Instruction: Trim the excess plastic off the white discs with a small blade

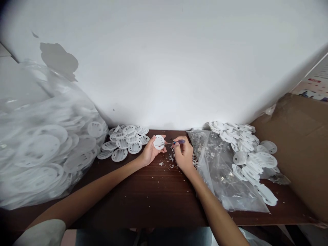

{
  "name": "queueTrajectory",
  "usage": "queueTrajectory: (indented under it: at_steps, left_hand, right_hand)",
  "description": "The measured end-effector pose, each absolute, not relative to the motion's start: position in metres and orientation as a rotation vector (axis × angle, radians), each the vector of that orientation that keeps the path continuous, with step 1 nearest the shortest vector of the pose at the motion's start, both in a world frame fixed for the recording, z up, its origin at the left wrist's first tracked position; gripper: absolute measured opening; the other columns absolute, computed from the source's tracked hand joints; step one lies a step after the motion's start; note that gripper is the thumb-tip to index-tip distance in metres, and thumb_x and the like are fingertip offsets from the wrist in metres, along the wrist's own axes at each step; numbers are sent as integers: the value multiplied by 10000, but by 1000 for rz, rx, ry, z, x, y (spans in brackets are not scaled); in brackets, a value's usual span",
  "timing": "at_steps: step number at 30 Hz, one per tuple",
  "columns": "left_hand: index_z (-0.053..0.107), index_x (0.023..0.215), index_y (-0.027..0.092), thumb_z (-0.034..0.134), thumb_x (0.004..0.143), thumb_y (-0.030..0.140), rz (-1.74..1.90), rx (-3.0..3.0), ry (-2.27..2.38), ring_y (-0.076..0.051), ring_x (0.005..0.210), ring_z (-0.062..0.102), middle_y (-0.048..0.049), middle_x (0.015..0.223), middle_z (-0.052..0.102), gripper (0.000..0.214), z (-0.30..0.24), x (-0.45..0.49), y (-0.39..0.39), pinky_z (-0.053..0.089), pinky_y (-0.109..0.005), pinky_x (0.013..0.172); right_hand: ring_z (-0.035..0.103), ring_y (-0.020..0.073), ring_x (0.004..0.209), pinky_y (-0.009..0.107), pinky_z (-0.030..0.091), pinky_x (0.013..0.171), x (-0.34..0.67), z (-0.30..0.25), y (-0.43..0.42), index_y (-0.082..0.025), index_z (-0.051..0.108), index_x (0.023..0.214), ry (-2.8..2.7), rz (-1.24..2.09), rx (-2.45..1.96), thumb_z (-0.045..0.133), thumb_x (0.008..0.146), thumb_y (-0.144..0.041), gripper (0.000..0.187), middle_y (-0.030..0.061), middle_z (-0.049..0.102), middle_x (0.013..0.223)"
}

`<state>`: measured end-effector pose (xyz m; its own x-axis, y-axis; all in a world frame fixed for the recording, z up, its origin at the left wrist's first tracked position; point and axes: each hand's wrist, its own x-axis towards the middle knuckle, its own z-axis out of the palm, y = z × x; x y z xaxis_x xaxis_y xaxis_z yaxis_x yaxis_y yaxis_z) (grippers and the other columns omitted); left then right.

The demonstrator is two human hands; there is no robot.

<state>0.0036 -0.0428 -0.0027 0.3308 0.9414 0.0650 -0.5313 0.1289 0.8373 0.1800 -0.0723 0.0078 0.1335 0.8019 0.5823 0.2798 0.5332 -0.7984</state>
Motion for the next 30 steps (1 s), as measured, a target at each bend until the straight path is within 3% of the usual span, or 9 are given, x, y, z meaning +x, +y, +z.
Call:
queueTrajectory:
  at_steps: [30]
  left_hand:
    - [666,1174,111,576,946,549,1148,881,582,-171,660,612,-91,910,691,502,-2,4,-43,460,-325,663]
  right_hand:
    - [653,220,765,377,506,749,170,5,-78,-264,596,979,-1609,301,-994,541,918,-238,87,29,677,865]
